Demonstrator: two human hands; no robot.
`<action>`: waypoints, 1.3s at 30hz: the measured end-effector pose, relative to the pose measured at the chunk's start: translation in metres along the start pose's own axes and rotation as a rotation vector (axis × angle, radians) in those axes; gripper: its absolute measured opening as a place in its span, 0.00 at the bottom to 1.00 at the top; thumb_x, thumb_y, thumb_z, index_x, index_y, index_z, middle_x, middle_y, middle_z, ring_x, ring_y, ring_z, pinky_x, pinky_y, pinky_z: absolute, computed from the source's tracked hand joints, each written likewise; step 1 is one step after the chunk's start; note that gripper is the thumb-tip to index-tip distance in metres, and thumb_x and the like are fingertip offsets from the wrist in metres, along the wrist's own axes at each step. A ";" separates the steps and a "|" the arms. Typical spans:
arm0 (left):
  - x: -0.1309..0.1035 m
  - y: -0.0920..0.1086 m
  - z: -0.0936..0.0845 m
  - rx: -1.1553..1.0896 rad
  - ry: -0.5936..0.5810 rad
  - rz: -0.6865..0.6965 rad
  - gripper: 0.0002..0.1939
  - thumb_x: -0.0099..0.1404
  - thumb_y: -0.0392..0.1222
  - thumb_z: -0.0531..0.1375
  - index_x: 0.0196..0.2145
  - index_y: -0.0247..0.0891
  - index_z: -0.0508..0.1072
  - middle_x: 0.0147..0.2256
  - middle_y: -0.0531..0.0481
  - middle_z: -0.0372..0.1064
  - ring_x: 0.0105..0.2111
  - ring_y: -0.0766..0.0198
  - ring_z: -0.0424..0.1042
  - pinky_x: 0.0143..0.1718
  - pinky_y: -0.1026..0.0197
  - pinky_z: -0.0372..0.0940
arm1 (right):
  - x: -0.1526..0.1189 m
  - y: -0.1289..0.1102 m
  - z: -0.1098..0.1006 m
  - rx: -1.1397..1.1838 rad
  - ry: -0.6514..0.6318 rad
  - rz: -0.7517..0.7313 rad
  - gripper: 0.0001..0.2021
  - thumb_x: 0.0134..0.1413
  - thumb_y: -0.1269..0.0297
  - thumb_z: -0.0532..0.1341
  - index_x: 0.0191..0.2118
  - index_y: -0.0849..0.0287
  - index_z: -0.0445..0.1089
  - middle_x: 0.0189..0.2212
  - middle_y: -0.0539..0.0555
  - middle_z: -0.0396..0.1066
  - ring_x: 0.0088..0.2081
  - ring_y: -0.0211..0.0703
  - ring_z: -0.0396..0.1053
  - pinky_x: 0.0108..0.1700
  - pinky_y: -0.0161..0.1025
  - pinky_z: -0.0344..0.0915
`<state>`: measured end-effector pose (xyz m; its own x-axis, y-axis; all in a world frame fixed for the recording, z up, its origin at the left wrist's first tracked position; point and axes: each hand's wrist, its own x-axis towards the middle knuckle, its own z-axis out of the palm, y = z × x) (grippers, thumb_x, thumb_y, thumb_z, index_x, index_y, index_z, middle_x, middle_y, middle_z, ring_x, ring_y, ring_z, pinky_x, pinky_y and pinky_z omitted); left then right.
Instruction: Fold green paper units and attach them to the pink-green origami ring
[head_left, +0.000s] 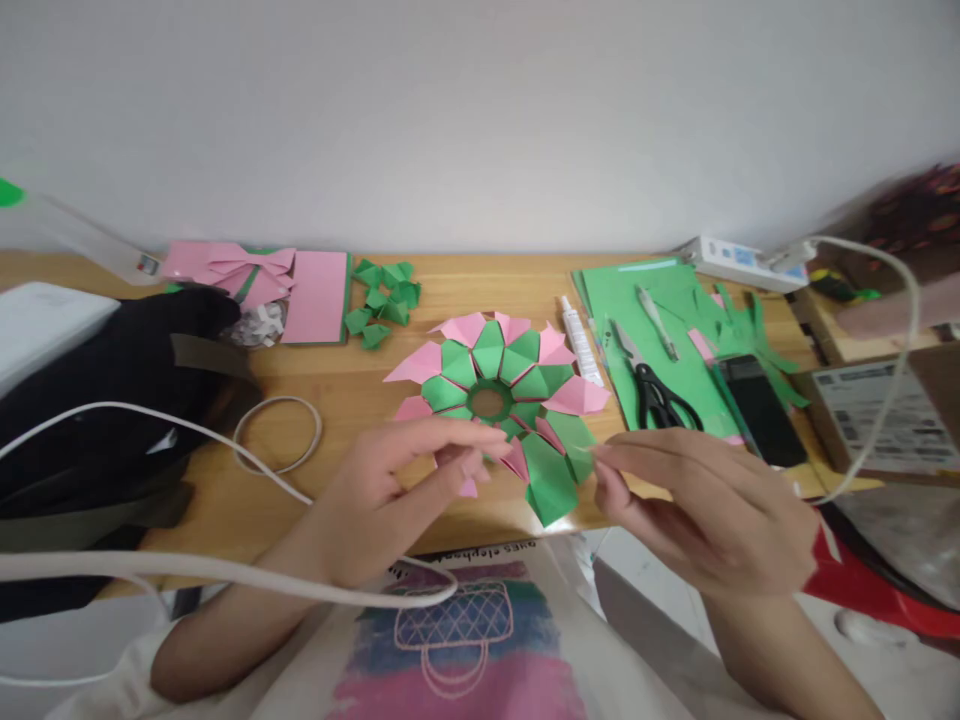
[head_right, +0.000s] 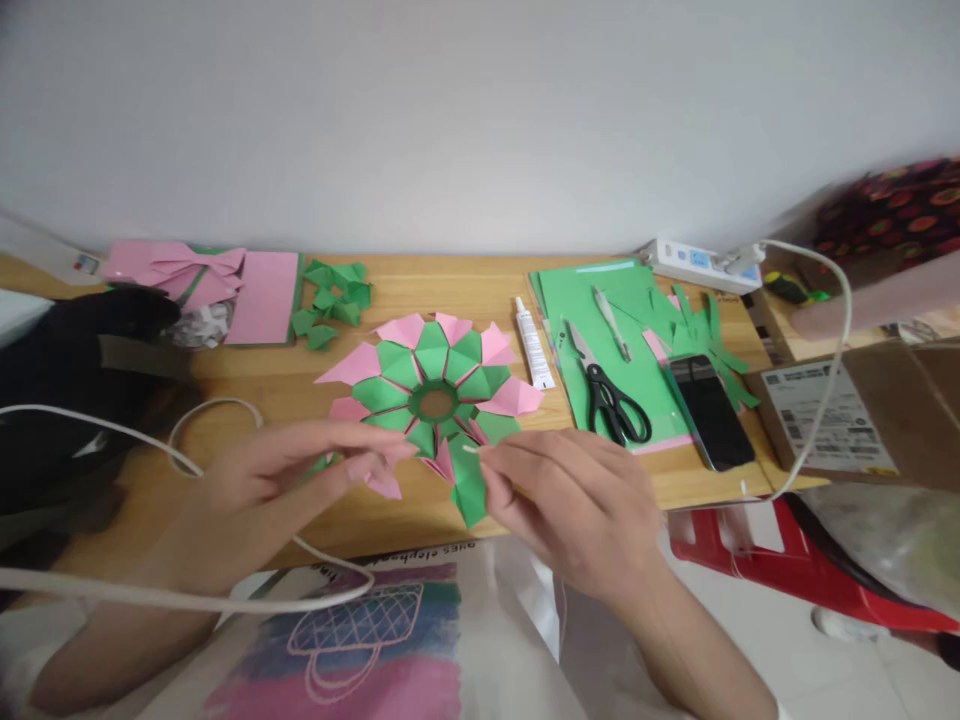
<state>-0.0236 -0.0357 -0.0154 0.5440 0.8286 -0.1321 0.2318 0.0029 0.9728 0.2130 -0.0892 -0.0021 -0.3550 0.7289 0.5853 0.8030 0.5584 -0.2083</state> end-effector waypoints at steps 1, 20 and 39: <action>0.004 -0.001 -0.002 0.109 0.037 0.026 0.10 0.66 0.41 0.59 0.41 0.44 0.80 0.33 0.52 0.80 0.34 0.61 0.77 0.38 0.61 0.71 | -0.005 0.003 0.000 -0.015 0.017 0.025 0.06 0.53 0.74 0.65 0.35 0.55 0.71 0.25 0.50 0.78 0.25 0.37 0.75 0.29 0.33 0.71; 0.077 -0.005 0.007 0.559 -0.584 0.072 0.12 0.66 0.42 0.59 0.46 0.42 0.76 0.43 0.52 0.77 0.43 0.59 0.75 0.42 0.63 0.64 | -0.040 0.005 0.023 0.144 -0.057 0.279 0.04 0.58 0.75 0.61 0.34 0.61 0.71 0.22 0.49 0.72 0.20 0.31 0.65 0.22 0.29 0.61; 0.074 -0.009 0.022 0.440 -0.476 -0.068 0.09 0.65 0.38 0.59 0.41 0.40 0.77 0.39 0.56 0.78 0.39 0.67 0.74 0.39 0.67 0.64 | -0.035 0.006 0.036 0.089 -0.149 0.280 0.06 0.59 0.73 0.59 0.32 0.63 0.72 0.22 0.48 0.71 0.20 0.31 0.61 0.23 0.31 0.58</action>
<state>0.0318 0.0132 -0.0381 0.7909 0.4957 -0.3588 0.5319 -0.2671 0.8036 0.2127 -0.0969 -0.0522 -0.1976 0.9054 0.3759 0.8368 0.3555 -0.4164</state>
